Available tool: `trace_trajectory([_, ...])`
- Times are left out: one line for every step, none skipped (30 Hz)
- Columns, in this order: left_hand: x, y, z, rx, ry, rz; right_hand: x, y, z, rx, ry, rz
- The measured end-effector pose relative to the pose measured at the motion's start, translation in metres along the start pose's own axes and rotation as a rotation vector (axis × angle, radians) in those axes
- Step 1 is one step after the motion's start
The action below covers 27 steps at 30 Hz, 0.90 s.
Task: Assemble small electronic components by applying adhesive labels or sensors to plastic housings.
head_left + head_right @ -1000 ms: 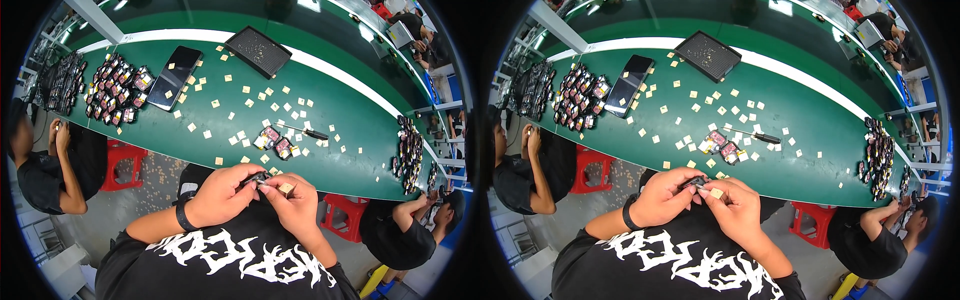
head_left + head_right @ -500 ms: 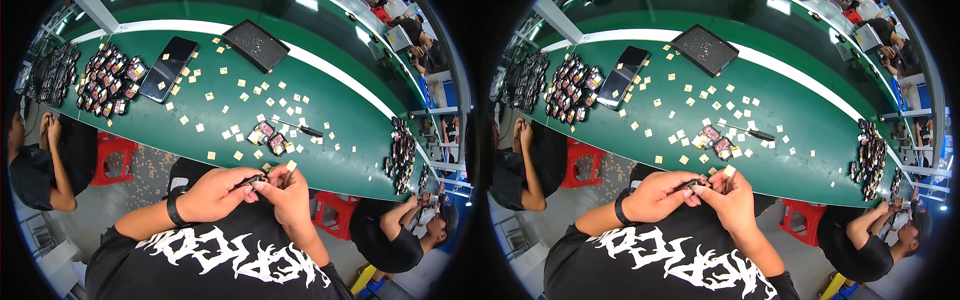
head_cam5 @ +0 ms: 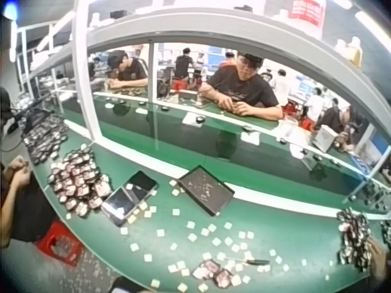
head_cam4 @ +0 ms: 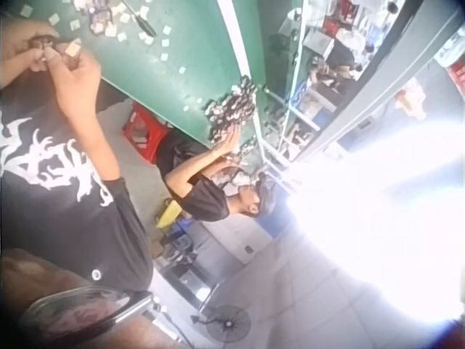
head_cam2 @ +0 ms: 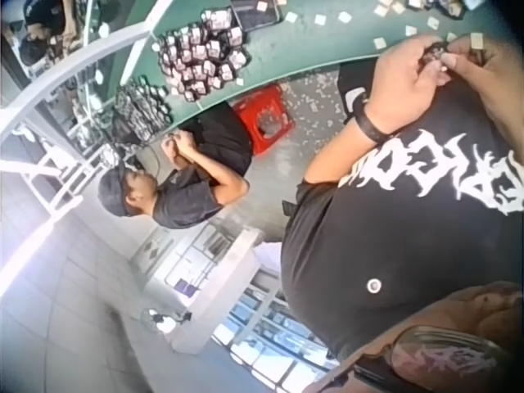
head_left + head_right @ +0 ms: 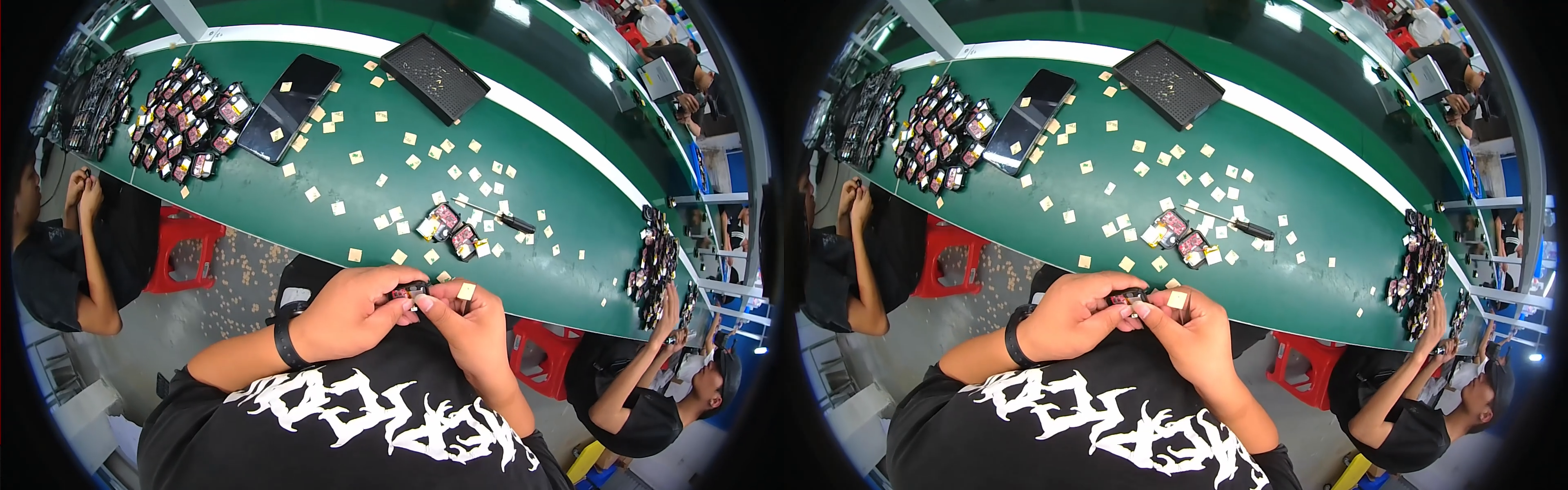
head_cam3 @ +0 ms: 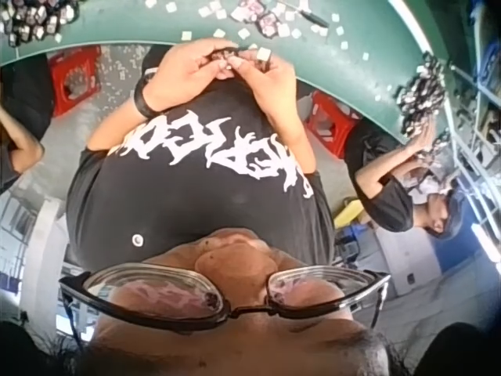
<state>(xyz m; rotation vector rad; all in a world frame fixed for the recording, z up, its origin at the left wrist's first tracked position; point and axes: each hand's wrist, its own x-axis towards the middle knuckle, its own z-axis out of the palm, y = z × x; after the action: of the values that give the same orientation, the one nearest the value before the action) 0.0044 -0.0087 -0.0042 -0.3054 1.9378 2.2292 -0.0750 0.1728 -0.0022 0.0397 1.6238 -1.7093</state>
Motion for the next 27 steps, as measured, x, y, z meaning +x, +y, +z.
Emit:
trace_trajectory([0.0,0.001,-0.003,0.035,-0.022,-0.01,0.0,0.0,-0.002,-0.093,-0.013,-0.002])
trace_trajectory([0.0,0.002,-0.005,0.069,-0.045,-0.02,0.0,0.0,-0.003,-0.186,-0.027,-0.004])
trace_trajectory([-0.001,0.004,-0.007,0.066,-0.044,-0.019,0.001,0.0,-0.002,-0.189,-0.027,-0.003])
trace_trajectory([-0.001,0.005,-0.009,0.078,-0.061,-0.025,0.001,0.0,-0.001,-0.222,-0.033,-0.026])
trace_trajectory([-0.001,0.007,-0.01,0.089,-0.078,-0.03,0.001,0.0,0.0,-0.254,-0.04,-0.05])
trace_trajectory([0.0,0.01,-0.012,0.087,-0.078,-0.03,0.002,-0.001,0.0,-0.256,-0.039,-0.049])
trace_trajectory([0.001,0.013,-0.015,0.094,-0.108,-0.067,0.002,-0.002,0.001,-0.324,-0.037,-0.057])
trace_trajectory([0.002,0.014,-0.016,0.101,-0.137,-0.105,0.002,-0.002,0.001,-0.392,-0.035,-0.066])
trace_trajectory([0.001,0.01,-0.018,0.101,-0.135,-0.105,0.002,-0.002,0.003,-0.392,-0.038,-0.065])
trace_trajectory([-0.001,0.001,-0.019,-0.015,-0.137,-0.087,0.001,-0.002,0.005,-0.355,-0.019,-0.066])
trace_trajectory([-0.003,-0.003,-0.02,-0.13,-0.139,-0.069,0.001,-0.002,0.007,-0.318,0.0,-0.065])
trace_trajectory([-0.004,-0.001,-0.022,-0.131,-0.138,-0.073,0.0,-0.003,0.008,-0.317,-0.001,-0.062])
trace_trajectory([-0.005,0.005,-0.024,-0.192,-0.164,-0.085,-0.001,-0.005,0.009,-0.263,-0.003,-0.058])
trace_trajectory([-0.006,0.01,-0.027,-0.252,-0.189,-0.098,-0.002,-0.007,0.01,-0.209,-0.004,-0.054])
trace_trajectory([-0.007,0.013,-0.029,-0.254,-0.188,-0.103,-0.003,-0.008,0.011,-0.208,-0.005,-0.05])
trace_trajectory([-0.007,0.015,-0.03,-0.263,-0.198,-0.099,-0.003,-0.009,0.012,-0.201,-0.019,-0.056])
trace_trajectory([-0.008,0.018,-0.032,-0.273,-0.207,-0.094,-0.004,-0.012,0.014,-0.196,-0.034,-0.064])
trace_trajectory([-0.009,0.021,-0.034,-0.274,-0.204,-0.096,-0.005,-0.015,0.017,-0.195,-0.036,-0.06])
trace_trajectory([-0.01,0.023,-0.035,-0.263,-0.211,-0.096,-0.007,-0.018,0.019,-0.174,-0.048,-0.079])
trace_trajectory([-0.01,0.024,-0.036,-0.252,-0.217,-0.096,-0.008,-0.021,0.021,-0.154,-0.059,-0.098])
trace_trajectory([-0.011,0.023,-0.038,-0.255,-0.212,-0.099,-0.008,-0.022,0.023,-0.154,-0.063,-0.093])
trace_trajectory([-0.012,0.023,-0.04,-0.259,-0.219,-0.084,-0.009,-0.022,0.023,-0.195,-0.05,-0.14])
trace_trajectory([-0.013,0.022,-0.043,-0.262,-0.226,-0.069,-0.009,-0.022,0.022,-0.235,-0.038,-0.187])
trace_trajectory([-0.014,0.023,-0.044,-0.263,-0.221,-0.071,-0.006,-0.024,0.016,-0.432,-0.076,-0.376])
trace_trajectory([-0.015,0.025,-0.046,-0.204,-0.218,-0.051,-0.004,-0.027,0.009,-0.629,-0.112,-0.566])
trace_trajectory([-0.016,0.027,-0.047,-0.145,-0.216,-0.031,-0.005,-0.028,0.009,-0.64,-0.088,-0.614])
trace_trajectory([-0.016,0.029,-0.049,-0.147,-0.216,-0.033,-0.007,-0.03,0.004,-0.64,-0.089,-0.611])
